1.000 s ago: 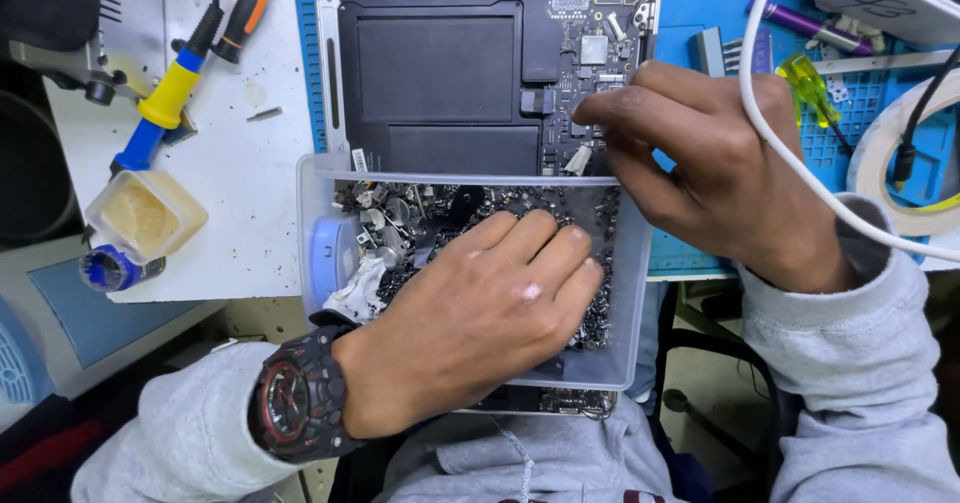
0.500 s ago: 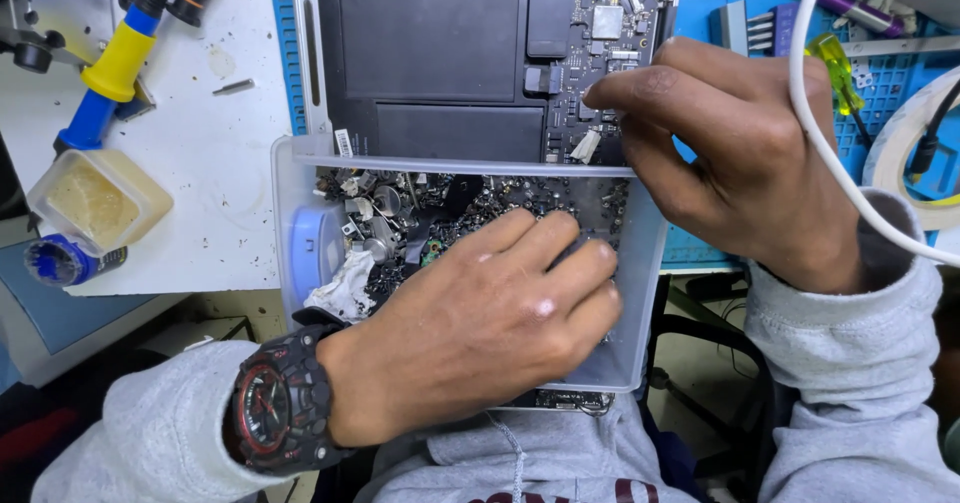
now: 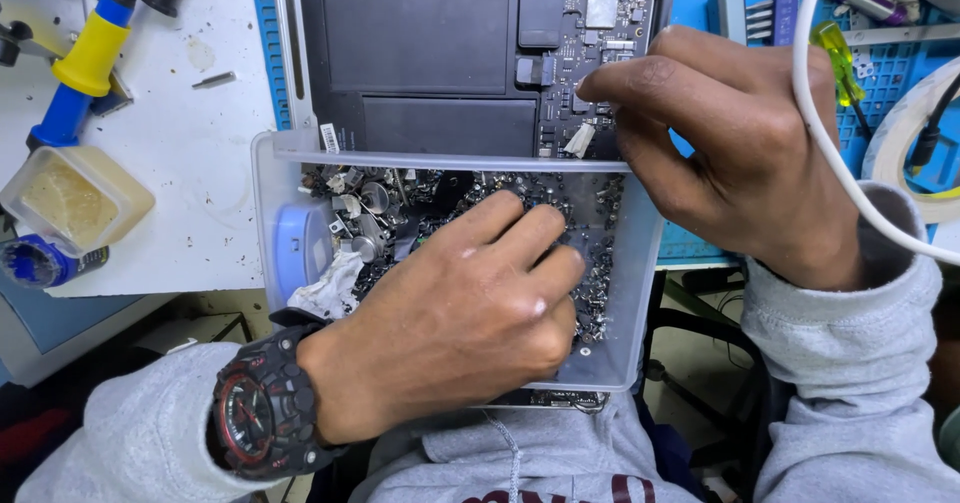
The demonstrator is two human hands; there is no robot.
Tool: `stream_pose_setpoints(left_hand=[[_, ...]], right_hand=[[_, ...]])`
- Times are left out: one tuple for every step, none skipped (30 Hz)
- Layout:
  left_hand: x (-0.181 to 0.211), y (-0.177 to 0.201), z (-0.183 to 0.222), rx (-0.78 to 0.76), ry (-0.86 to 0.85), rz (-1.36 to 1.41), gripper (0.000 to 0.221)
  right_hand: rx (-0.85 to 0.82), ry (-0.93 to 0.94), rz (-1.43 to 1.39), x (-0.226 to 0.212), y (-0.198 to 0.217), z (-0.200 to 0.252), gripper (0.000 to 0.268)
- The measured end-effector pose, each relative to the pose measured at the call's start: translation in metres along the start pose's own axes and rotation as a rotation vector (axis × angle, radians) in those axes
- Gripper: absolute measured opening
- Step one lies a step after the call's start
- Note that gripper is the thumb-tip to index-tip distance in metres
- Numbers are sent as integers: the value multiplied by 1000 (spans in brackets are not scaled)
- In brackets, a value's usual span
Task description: Assembling and repairing internal laptop components by sorting through small parts and using a precision screwdriver.
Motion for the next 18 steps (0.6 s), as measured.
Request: stream_pose_setpoints(left_hand=[[0, 0, 0, 0, 0, 0, 42], [-1, -1, 0, 1, 7, -6, 42], [-1, -1, 0, 3, 13, -10, 42], [-1, -1, 1, 3, 12, -9, 42], [-1, -1, 1, 9, 11, -10, 44], [-1, -1, 1, 16, 10, -12, 46], [-1, -1, 1, 15, 10, -10, 46], [-1, 0, 1, 44, 5, 37, 44], [-1, 1, 1, 70, 1, 85, 42], [-1, 1, 1, 67, 2, 87, 42], [1, 1, 1, 65, -45, 190, 40], [3, 1, 1, 63, -92, 293, 38], [4, 0, 1, 61, -93, 293, 38], [6, -3, 2, -40, -122, 302, 33], [8, -7, 2, -141, -151, 312, 29], [9, -7, 3, -141, -151, 313, 29], [9, -8, 3, -136, -150, 300, 33], [10, -8, 4, -130, -149, 287, 37]], right_hand=[[0, 0, 0, 0, 0, 0, 19], [-1, 1, -1, 0, 0, 0, 19], [-3, 0, -2, 0, 0, 0, 19], [-4, -1, -3, 0, 0, 0, 19], [-4, -2, -2, 0, 0, 0, 19], [-3, -4, -1, 0, 0, 0, 19], [-4, -5, -2, 0, 0, 0, 19], [-7, -9, -7, 0, 1, 0, 19], [-9, -14, -14, -1, 0, 0, 19], [-9, -15, -17, -1, 0, 0, 19], [-11, -12, -16, 0, 0, 0, 19], [-14, -9, -16, 0, 1, 1, 18], [-13, -11, -16, 1, 0, 1, 18], [-11, -4, -16, 1, 0, 1, 18], [-11, 3, -17, 2, 0, 1, 18], [-11, 1, -18, 2, 0, 2, 18], [-19, 0, -6, 3, 0, 2, 19], [-28, -2, 5, 3, 0, 3, 19]])
Point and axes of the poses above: each hand's wrist, its own z-axis away from the middle knuckle, its own y-axis out of the back of the hand, x = y × z, the point moved 3 cm from there along -z, towards the middle knuckle, and after that the axes turned 4 degrees about -z, right-handed, at the moved point
